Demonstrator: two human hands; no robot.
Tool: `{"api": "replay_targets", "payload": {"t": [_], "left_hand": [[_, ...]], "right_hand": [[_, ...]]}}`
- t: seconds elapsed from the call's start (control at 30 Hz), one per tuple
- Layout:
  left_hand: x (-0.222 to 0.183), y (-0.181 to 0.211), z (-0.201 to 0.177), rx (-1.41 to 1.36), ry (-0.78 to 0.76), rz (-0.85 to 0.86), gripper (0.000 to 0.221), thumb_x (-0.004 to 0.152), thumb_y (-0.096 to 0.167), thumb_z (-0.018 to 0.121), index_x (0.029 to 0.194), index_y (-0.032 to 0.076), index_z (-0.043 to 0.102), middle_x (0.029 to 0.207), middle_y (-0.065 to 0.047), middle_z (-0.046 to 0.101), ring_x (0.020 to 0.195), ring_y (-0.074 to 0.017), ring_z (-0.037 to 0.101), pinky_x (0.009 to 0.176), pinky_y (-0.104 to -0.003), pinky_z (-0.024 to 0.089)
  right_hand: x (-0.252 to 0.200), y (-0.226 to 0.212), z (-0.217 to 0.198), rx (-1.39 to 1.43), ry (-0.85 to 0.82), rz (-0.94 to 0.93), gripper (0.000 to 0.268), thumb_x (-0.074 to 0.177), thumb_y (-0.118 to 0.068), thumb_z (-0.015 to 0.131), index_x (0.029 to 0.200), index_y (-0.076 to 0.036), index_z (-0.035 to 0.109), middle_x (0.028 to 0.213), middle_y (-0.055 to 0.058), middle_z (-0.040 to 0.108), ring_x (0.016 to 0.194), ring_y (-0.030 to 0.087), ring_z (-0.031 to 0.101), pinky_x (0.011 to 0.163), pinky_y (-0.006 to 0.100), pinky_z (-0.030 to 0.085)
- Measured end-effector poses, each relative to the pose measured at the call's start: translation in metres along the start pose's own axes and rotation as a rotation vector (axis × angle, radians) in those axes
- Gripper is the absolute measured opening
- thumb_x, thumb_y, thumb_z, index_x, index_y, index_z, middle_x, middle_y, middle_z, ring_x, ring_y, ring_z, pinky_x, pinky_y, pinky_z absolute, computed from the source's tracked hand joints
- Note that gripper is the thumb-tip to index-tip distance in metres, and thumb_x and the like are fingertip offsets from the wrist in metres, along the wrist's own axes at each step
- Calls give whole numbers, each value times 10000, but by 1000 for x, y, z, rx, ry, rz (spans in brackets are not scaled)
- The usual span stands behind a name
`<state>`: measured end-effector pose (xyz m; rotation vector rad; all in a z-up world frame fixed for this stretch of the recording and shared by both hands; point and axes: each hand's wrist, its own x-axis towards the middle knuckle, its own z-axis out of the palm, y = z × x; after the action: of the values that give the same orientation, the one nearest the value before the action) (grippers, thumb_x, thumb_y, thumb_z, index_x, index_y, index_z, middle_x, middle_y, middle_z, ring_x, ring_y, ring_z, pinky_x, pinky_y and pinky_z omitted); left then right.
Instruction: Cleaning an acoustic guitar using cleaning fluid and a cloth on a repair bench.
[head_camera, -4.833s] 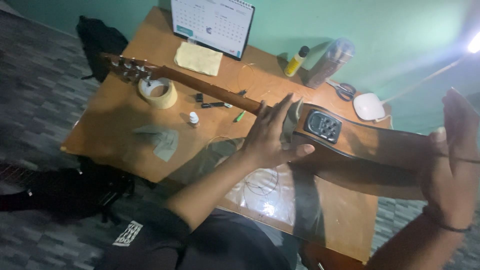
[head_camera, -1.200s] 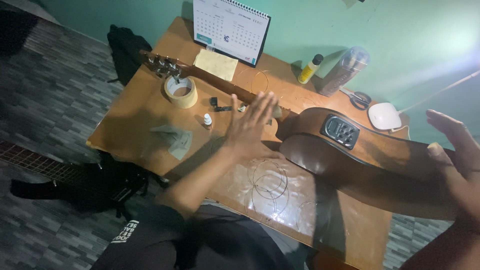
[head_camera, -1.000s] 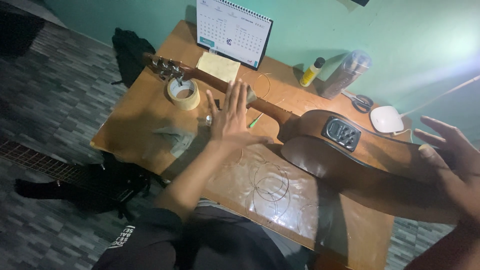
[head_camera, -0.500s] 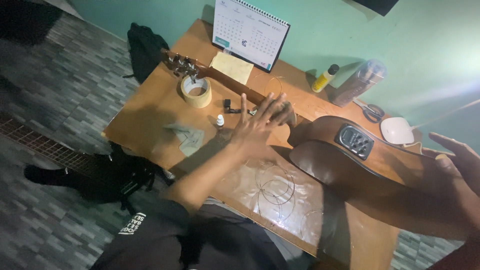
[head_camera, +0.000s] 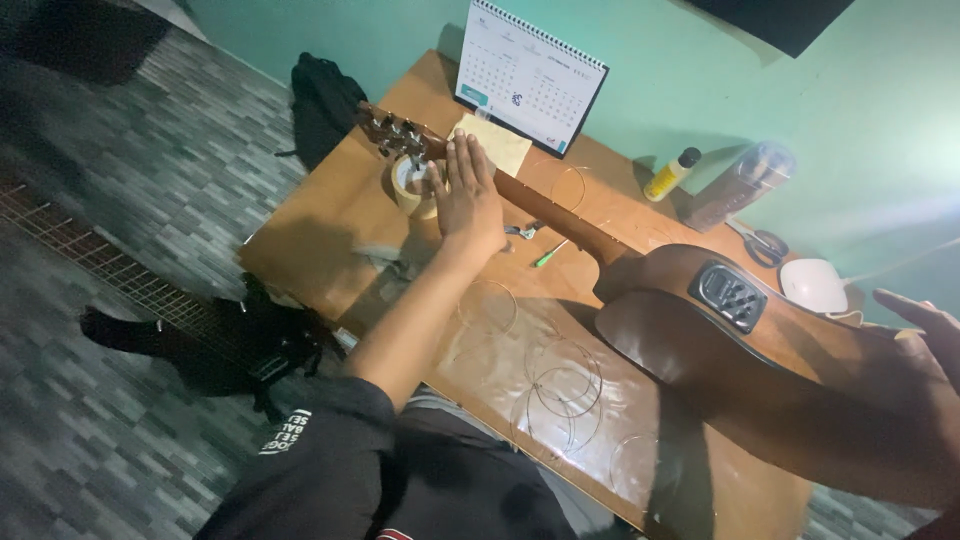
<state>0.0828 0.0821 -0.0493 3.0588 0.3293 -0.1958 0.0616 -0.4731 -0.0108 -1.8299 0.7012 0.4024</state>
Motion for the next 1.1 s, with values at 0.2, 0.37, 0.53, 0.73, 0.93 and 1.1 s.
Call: {"api": "replay_targets", "payload": {"t": [0.2,0.37,0.53,0.73,0.93,1.1], "left_hand": [[-9,25,26,-112,56,87,1690,524,717,1008,1588,-93,-25,1635,-378,-108,1540,-514,-43,1251,-571,96],[-61,75,29,-72,235,497,1142,698,-14,675,1632,23,19,1708,-205,-44,1574,-381,-22,1240,-636,60],[-73,76,24,46,122,666,1031,927,41,561,1652,261,-139,1700,-46,-239,1579,-263,-188,1185,-755,-48],[-61,50,31,-200,11,387,1084,962,294,673,1624,204,-181,1702,-50,-242,1573,-217,-186,1216,-659,-126],[-18,48,69,-195,364,-70,1399,754,557,864,1616,-20,-76,1717,-205,-42,1601,-332,62,1252,-542,203],[-3,36,53,-559,404,-140,1464,709,359,975,1605,-24,-118,1716,-213,-83,1608,-381,46,1243,-526,259]], "right_hand": [[-94,-20,30,-509,54,-655,515,1025,-126,418,1521,-41,528,1427,157,569,1441,172,411,1238,340,249],[-128,-43,49,-229,-45,-404,603,998,-62,391,1600,-35,402,1429,249,544,1264,364,515,1110,467,354],[-186,-51,81,-388,110,-679,425,1151,-217,410,1500,-53,588,1193,170,644,1172,213,538,1067,335,352],[-89,-37,41,-232,38,-300,452,1151,-414,365,1401,-108,584,1424,118,570,1368,239,432,1166,426,260],[-77,-17,25,-322,16,-400,471,1161,-268,268,1553,-128,489,1344,205,587,1330,272,488,1239,415,234],[-54,-21,20,-99,-20,-212,473,1241,-303,178,1590,-108,431,1388,258,529,1266,374,498,1111,441,317]]}}
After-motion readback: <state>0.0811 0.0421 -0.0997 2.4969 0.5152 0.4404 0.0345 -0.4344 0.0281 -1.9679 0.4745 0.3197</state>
